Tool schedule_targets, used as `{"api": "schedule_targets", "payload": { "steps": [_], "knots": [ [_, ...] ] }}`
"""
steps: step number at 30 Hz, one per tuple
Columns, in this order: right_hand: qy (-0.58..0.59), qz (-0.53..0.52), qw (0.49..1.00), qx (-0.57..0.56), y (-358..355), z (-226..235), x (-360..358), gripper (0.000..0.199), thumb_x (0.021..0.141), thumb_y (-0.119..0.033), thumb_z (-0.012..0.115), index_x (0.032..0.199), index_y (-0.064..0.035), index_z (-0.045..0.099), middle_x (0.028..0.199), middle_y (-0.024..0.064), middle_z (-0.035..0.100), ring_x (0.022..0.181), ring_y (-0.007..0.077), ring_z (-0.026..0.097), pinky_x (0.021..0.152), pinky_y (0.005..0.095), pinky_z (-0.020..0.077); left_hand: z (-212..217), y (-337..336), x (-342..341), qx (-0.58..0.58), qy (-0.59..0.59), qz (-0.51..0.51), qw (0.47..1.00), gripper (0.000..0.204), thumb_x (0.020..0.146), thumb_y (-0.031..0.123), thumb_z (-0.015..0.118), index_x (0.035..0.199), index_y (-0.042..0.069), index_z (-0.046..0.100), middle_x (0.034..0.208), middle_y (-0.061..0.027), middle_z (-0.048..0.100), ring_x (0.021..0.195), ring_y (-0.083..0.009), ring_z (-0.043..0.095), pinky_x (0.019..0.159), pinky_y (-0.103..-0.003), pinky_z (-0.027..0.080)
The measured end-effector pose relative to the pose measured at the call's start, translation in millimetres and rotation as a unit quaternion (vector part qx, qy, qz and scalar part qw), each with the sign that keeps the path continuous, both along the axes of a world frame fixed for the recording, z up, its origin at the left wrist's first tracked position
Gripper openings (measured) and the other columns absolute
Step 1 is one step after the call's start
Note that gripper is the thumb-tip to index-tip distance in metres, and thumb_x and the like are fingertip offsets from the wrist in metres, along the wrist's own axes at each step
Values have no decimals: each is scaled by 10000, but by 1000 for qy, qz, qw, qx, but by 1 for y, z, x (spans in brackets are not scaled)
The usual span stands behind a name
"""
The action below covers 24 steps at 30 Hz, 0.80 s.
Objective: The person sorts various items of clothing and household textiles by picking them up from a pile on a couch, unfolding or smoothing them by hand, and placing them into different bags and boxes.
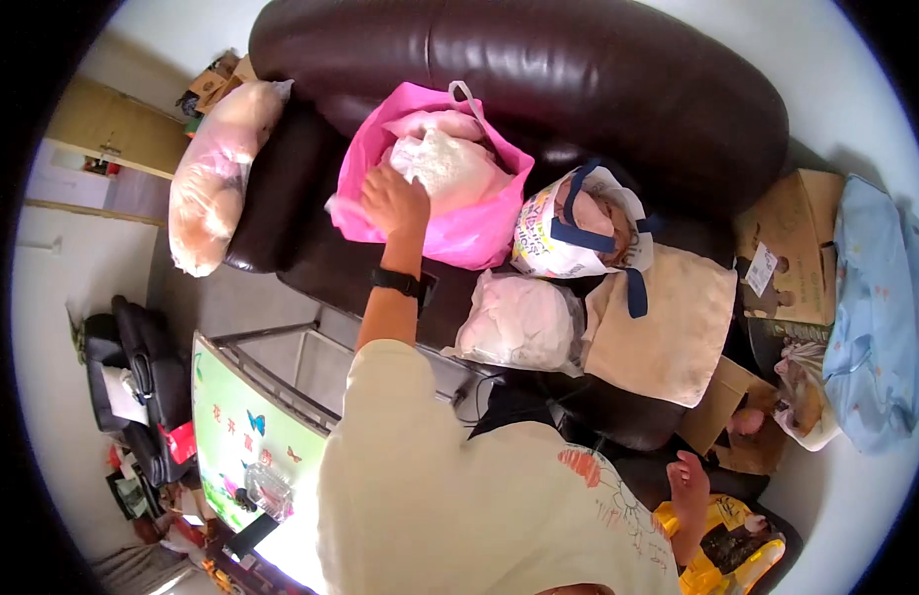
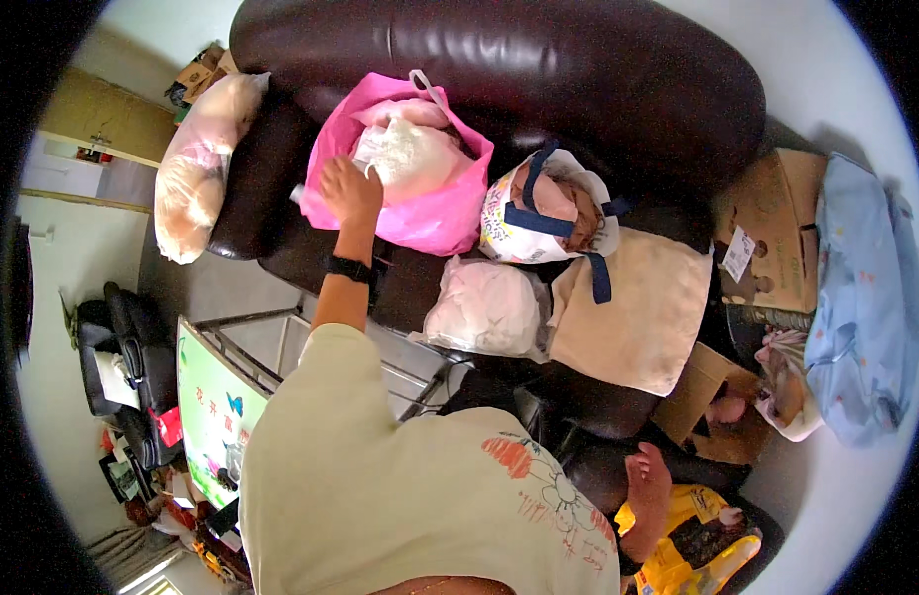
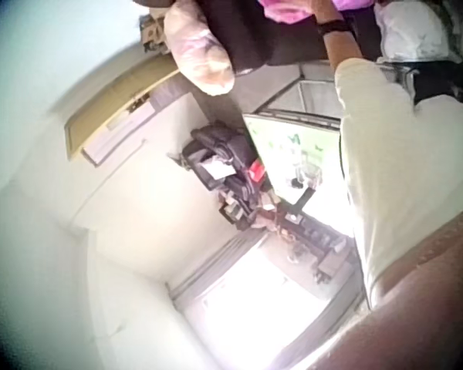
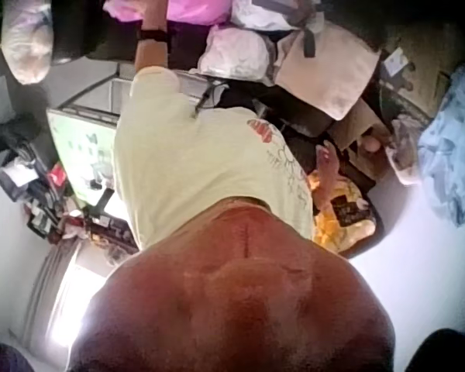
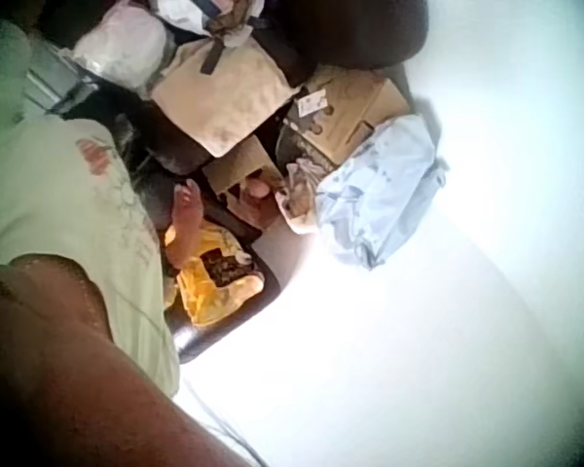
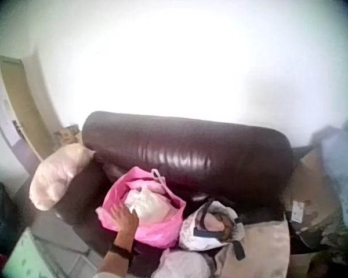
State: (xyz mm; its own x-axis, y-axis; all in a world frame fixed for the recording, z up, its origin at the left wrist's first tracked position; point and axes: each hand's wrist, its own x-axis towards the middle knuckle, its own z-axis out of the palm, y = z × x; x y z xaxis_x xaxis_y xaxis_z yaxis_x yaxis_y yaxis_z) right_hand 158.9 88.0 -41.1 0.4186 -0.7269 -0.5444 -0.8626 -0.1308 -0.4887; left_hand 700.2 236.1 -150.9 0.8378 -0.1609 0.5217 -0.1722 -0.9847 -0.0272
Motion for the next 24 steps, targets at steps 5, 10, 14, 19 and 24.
{"api": "schedule_targets", "payload": {
  "steps": [5, 10, 14, 19, 24],
  "knots": [
    [-27, 23, 999, 18, 0, 2, 11, 291, 789, -115, 542, 1050, 0, 483, 784, 98, 570, 713, 153, 544, 613, 253, 438, -32, -41, 32, 60, 219, -191, 955, 742, 634, 396, 654, 1267, 301, 278, 1344, -180, 167, 1220, -403, 166, 870, -635, 227],
    [19, -2, 1000, 13, 12, -5, 10, 290, 779, -125, 554, 1029, 8, 489, 752, 92, 573, 672, 156, 551, 591, 260, 443, -118, -26, 48, 32, 503, -45, 862, 1000, 536, 529, 681, 1314, 359, 75, 1378, -150, -53, 1211, -484, 33, 852, -686, 161],
    [19, -6, 999, 45, 20, -8, 6, 290, 760, -123, 570, 1011, 3, 498, 712, 86, 575, 640, 160, 559, 575, 263, 444, -131, -33, 50, 58, 487, -32, 871, 989, 542, 527, 679, 1313, 358, 83, 1377, -154, -19, 1207, -487, 53, 847, -685, 174],
    [3, -16, 1000, -4, 18, -12, 4, 289, 747, -124, 584, 1001, -12, 504, 690, 88, 548, 621, 171, 532, 578, 260, 428, -126, -15, 105, 89, 480, -112, 866, 956, 566, 527, 666, 1320, 298, 124, 1364, -182, 96, 1210, -439, 153, 942, -532, 221],
    [-12, -85, 996, 16, 22, -9, -3, 303, 747, -146, 591, 1009, -19, 505, 729, 105, 557, 650, 185, 543, 597, 272, 437, -41, -62, 97, -45, 276, -254, 926, 591, 654, 356, 644, 1172, 153, 446, 1137, -183, 474, 1050, -342, 448, 857, -418, 374]
  ]
}}
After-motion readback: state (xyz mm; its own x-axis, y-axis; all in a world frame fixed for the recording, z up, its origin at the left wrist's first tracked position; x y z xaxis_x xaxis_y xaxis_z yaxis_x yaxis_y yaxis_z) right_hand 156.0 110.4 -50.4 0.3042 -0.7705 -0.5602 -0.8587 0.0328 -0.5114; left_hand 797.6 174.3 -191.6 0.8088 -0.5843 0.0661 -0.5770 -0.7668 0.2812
